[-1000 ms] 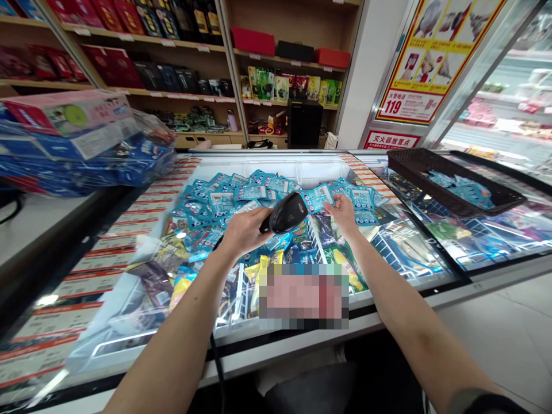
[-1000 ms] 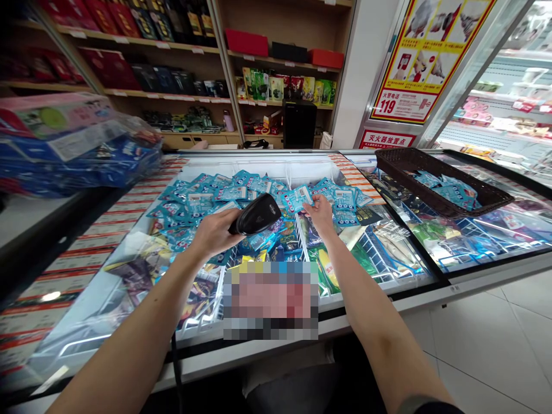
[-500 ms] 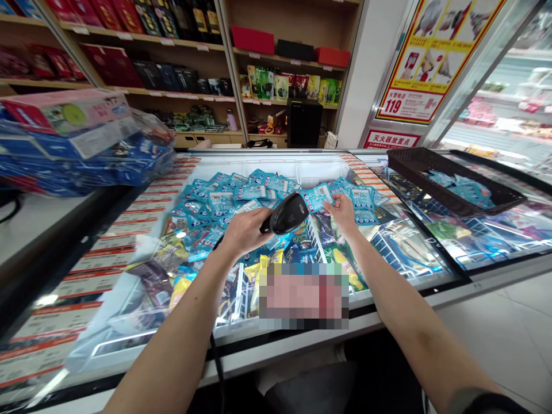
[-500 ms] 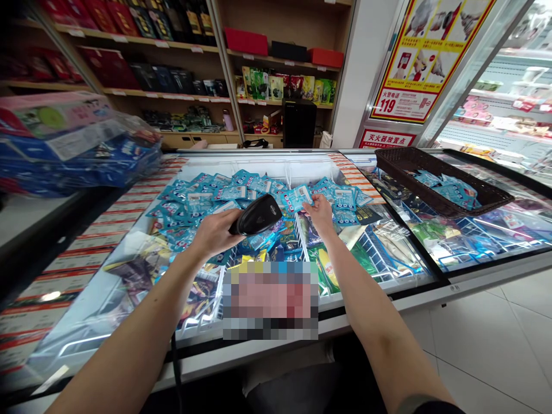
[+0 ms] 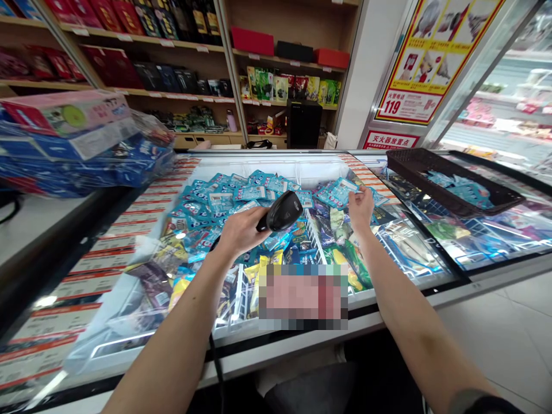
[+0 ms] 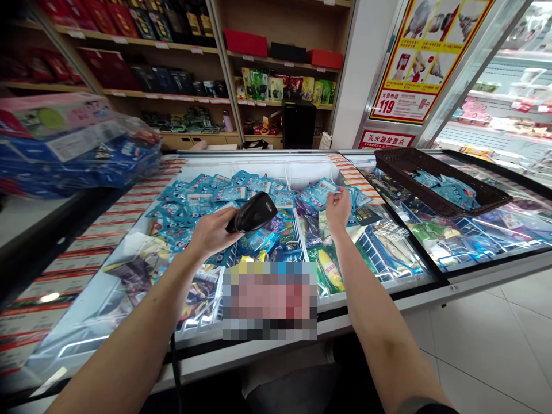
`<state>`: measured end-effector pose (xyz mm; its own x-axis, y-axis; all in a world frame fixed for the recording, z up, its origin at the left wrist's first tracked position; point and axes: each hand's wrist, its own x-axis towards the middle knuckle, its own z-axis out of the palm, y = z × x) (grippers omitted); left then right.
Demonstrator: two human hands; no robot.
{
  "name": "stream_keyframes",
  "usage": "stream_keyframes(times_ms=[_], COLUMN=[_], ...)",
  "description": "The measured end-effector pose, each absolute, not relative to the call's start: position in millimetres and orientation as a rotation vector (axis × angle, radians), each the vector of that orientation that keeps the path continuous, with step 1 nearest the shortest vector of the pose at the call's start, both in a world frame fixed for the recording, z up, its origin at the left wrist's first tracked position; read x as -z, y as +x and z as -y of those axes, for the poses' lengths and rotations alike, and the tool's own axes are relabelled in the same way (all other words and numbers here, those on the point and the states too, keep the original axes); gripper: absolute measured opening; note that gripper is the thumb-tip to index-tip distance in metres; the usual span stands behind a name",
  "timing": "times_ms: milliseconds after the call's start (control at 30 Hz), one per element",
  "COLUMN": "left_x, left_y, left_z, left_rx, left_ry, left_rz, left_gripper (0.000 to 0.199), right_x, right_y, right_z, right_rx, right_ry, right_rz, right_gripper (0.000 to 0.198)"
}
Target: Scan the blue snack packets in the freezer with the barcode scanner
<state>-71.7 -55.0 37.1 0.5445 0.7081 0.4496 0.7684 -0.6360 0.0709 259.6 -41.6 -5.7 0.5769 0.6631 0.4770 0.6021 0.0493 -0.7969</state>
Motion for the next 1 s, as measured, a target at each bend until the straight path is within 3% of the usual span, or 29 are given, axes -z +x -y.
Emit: stream_keyframes(times_ms=[133, 500, 767, 1000], left_x=[-36.5, -33.0, -32.7, -33.3], left_y=[-71.4, -74.8, -75.2, -74.5], left_z=[55.3, 50.9, 50.4, 51.4], left_rx=[0.685, 0.704, 0.705, 0.692], left_ry=[-2.611, -2.577, -2.568, -2.509], left_rz=[1.304, 1.296, 1.292, 1.364], left_gripper=[0.038, 0.037, 0.038, 0.038], right_x=[2.3, 6.2, 7.1, 8.6], right_y=[280.2, 295.9, 277.7, 275.3], right_z=[44.8, 51.2, 52.6, 55.7], right_rx=[0.136, 0.261, 0.302, 0.398], right_ry=[-1.844, -2.094, -2.140, -2.165], right_rz=[0.953, 0.698, 1.190, 1.256], right_gripper=[0.037, 0.045, 0.035, 0.029])
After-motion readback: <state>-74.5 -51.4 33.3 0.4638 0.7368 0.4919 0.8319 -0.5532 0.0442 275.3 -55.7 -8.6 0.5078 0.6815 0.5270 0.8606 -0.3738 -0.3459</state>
